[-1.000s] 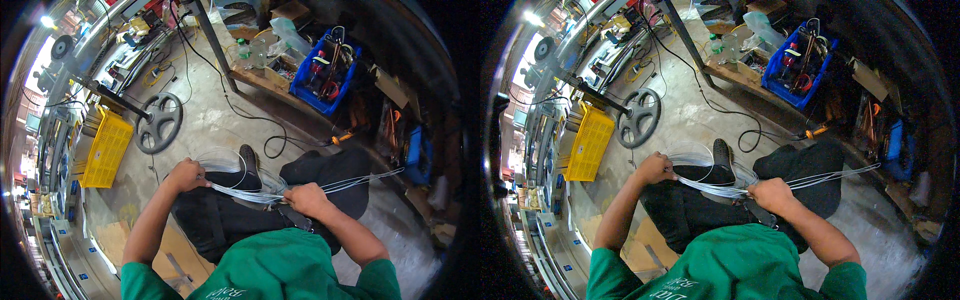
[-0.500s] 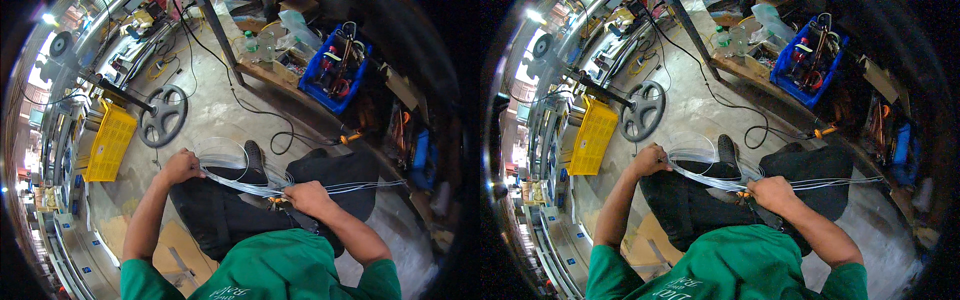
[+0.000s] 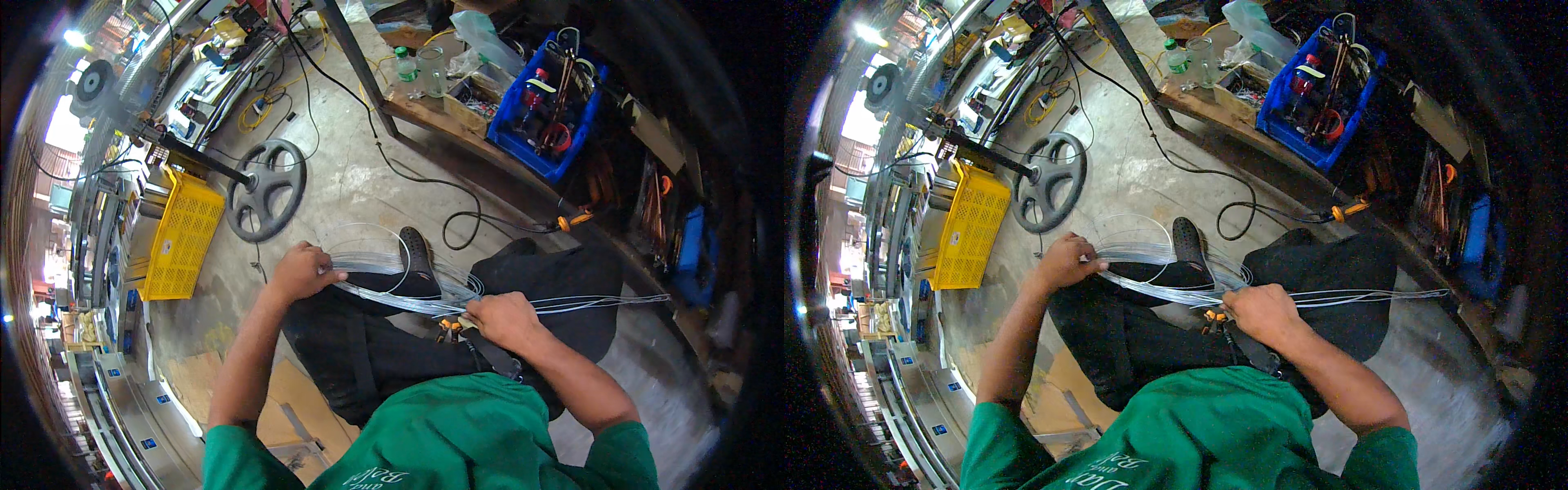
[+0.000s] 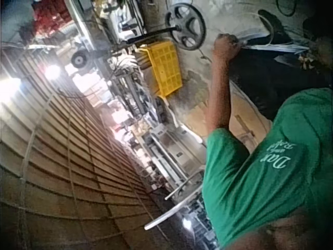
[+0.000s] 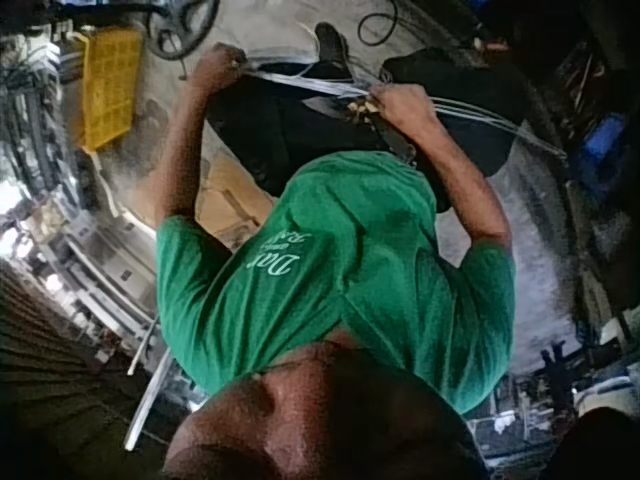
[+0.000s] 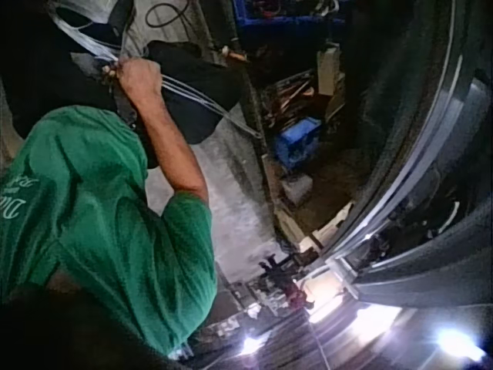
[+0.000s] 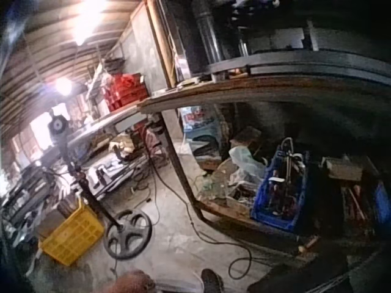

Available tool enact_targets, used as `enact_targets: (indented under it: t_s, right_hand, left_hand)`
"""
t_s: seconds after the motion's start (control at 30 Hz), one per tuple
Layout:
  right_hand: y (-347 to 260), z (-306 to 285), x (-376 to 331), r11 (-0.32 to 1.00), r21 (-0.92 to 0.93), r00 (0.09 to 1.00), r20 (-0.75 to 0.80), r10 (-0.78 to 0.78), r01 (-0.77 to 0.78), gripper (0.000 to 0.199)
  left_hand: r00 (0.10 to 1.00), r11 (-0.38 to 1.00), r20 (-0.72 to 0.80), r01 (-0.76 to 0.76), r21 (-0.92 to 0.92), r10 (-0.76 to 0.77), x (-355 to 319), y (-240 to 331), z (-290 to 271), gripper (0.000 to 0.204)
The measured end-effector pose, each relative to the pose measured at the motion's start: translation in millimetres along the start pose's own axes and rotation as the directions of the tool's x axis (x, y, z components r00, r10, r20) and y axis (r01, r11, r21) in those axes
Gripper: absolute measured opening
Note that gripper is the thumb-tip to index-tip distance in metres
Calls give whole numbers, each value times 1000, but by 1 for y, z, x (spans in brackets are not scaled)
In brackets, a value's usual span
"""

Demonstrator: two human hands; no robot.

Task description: The person sits on the floor and strips the outer insulation from several white wires using a handheld tool. They repeatedly pull the insulation off, cut the wires, and gather the stripped ends.

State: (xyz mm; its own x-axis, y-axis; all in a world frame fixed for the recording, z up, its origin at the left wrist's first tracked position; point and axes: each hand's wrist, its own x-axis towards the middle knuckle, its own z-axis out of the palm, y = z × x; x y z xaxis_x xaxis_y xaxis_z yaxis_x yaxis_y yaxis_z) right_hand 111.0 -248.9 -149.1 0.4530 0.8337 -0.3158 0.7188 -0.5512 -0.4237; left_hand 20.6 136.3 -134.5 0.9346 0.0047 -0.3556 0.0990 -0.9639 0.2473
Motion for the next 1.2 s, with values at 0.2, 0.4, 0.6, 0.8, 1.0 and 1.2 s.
enact_targets:
  t_s: [0.2, 0.4, 0.6, 0.8, 1.0, 1.2]
  right_hand:
    - [3, 7, -1, 1000, 8, 1000, -17, -5, 5, 26]
    - [3, 10, -6, 1000, 13, 999, -47, -12, 13, 22]
    - [4, 12, -5, 999, -25, 1000, 6, -23, 23, 20]
    - [10, 30, -5, 987, -83, 990, -21, -136, 134, 18]
    - [8, 31, -6, 994, -91, 977, -198, -80, 63, 15]
    - [13, 30, 5, 991, -127, 986, -154, -70, 51, 15]
  left_hand:
    - [986, 992, 112, -124, -34, 127, 56, 72, 29, 43]
    - [862, 962, 432, -270, -48, 263, 87, 109, 48, 44]
    - [912, 955, 282, -289, -71, 297, 96, 179, 65, 40]
    - [973, 946, 140, -136, -296, 184, 110, 230, 73, 37]
    - [982, 916, 26, -163, -365, 185, 112, 265, 57, 37]
    - [986, 820, -168, -87, -566, -12, 117, 258, 70, 37]
